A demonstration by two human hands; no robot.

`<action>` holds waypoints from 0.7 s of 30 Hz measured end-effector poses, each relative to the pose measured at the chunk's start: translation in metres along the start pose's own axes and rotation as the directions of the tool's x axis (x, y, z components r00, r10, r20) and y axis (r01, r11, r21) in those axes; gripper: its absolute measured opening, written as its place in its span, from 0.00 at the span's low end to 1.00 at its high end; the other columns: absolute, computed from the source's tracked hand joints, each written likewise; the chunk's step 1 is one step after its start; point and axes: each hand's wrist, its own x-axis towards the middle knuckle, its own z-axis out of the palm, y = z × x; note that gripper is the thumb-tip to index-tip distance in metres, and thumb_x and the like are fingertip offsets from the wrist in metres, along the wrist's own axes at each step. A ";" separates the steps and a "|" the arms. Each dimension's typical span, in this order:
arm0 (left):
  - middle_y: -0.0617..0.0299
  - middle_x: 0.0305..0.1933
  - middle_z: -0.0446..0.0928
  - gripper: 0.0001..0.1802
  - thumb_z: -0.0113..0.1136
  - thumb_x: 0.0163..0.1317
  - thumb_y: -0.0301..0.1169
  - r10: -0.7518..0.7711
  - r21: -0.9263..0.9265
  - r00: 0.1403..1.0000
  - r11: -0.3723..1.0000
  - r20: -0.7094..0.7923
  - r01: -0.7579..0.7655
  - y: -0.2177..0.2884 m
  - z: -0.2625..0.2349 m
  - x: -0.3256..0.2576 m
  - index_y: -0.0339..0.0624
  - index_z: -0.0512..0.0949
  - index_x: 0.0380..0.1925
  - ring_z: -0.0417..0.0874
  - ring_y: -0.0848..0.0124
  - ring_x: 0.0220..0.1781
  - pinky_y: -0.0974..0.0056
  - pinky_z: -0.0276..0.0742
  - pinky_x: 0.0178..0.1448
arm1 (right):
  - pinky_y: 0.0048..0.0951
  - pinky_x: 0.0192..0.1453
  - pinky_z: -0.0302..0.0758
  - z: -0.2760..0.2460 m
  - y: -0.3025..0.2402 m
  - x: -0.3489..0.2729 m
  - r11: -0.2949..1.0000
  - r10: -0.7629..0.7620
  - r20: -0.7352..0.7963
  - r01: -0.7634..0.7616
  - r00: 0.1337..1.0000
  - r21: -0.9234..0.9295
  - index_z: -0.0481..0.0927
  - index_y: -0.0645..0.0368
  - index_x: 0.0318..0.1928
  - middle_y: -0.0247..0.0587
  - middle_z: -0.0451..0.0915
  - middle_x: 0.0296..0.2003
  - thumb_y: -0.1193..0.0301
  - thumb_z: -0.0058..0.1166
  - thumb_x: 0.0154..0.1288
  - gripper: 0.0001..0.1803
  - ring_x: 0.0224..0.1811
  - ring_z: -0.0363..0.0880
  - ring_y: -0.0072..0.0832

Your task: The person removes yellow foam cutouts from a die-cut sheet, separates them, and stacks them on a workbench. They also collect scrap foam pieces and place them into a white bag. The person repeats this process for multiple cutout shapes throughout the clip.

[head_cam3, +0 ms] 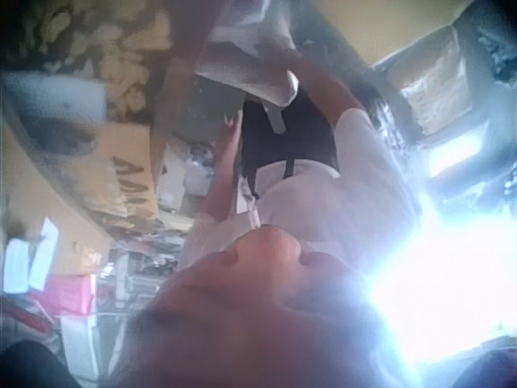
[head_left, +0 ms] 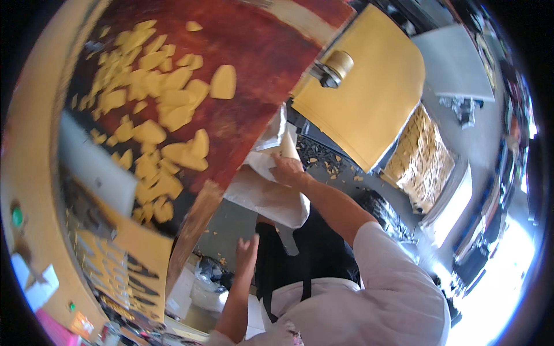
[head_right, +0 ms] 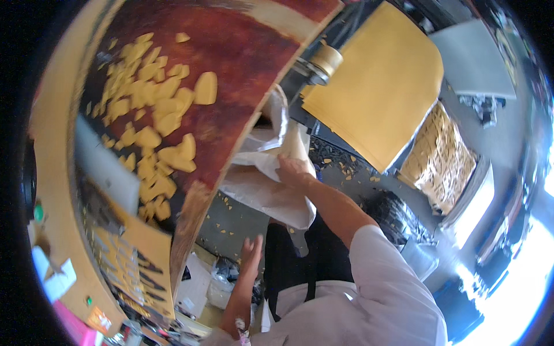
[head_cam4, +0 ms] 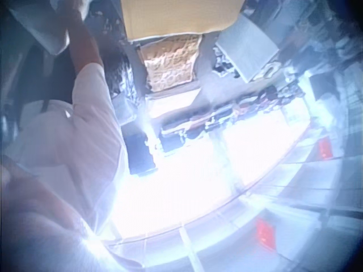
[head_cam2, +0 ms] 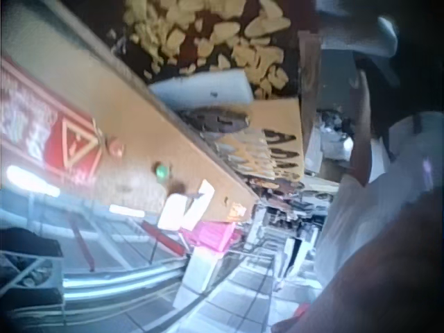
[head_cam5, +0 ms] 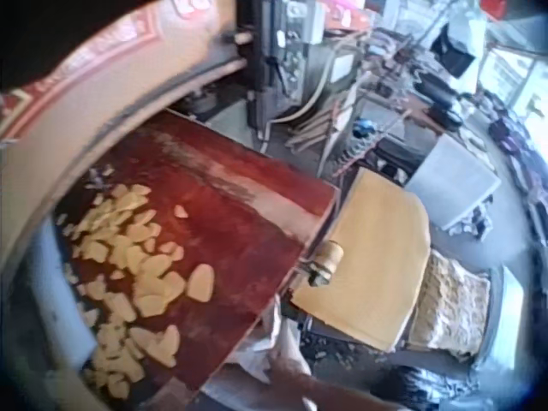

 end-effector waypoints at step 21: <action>0.41 0.33 0.86 0.20 0.58 0.71 0.37 0.566 0.424 0.824 0.746 0.002 -0.513 0.202 0.083 0.039 0.25 0.82 0.42 0.89 0.51 0.38 0.48 0.81 0.45 | 0.41 0.67 0.80 -0.016 0.157 -0.225 -0.342 0.486 -0.123 0.318 0.865 0.885 0.71 0.64 0.72 0.47 0.81 0.62 0.58 0.56 0.79 0.31 0.62 0.82 0.38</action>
